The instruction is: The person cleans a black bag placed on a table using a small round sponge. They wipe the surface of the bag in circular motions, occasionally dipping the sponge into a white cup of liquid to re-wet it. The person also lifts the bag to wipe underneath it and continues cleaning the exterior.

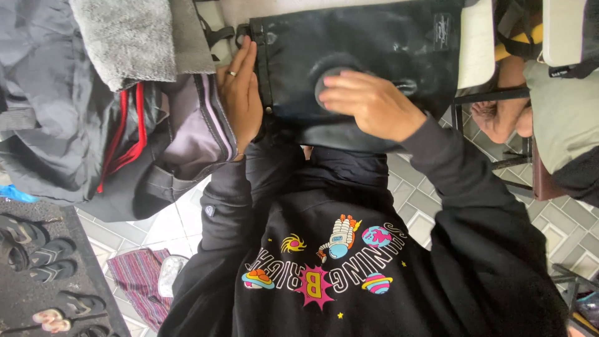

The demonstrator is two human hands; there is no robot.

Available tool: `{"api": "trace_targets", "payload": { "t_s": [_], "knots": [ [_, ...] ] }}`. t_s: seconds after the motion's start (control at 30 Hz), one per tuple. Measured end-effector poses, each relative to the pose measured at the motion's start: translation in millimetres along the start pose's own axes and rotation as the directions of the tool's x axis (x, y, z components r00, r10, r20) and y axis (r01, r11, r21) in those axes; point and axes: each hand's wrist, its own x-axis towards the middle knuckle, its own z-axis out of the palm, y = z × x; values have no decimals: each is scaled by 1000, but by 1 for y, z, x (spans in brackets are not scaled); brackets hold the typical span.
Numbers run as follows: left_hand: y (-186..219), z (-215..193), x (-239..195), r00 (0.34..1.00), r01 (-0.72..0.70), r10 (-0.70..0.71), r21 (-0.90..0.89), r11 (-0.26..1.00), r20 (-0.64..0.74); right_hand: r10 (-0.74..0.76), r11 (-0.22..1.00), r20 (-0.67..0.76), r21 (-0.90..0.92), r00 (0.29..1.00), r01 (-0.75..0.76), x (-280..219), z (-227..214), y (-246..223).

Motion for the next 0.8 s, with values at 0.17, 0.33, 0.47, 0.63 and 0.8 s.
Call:
{"api": "trace_targets", "payload": {
  "t_s": [0.17, 0.33, 0.47, 0.63, 0.8],
  "knots": [
    [-1, -1, -1, 1000, -17, 17, 16, 1000, -12, 218, 970, -235, -53, 947, -237, 24, 14, 45],
    [1, -1, 3, 1000, -16, 17, 3, 1000, -19, 208, 977, -243, 4, 947, -214, 31, 11, 10],
    [4, -2, 2, 1000, -10, 10, -25, 1000, -6, 54, 993, -135, 108, 989, -40, -1, 3, -18],
    [2, -1, 3, 1000, -26, 26, -15, 1000, -12, 121, 993, -121, 15, 985, -120, -16, -9, 2],
    [11, -7, 3, 1000, 3, -3, 7, 1000, 5, 250, 964, -221, -31, 943, -263, 19, -1, 41]
  ]
}}
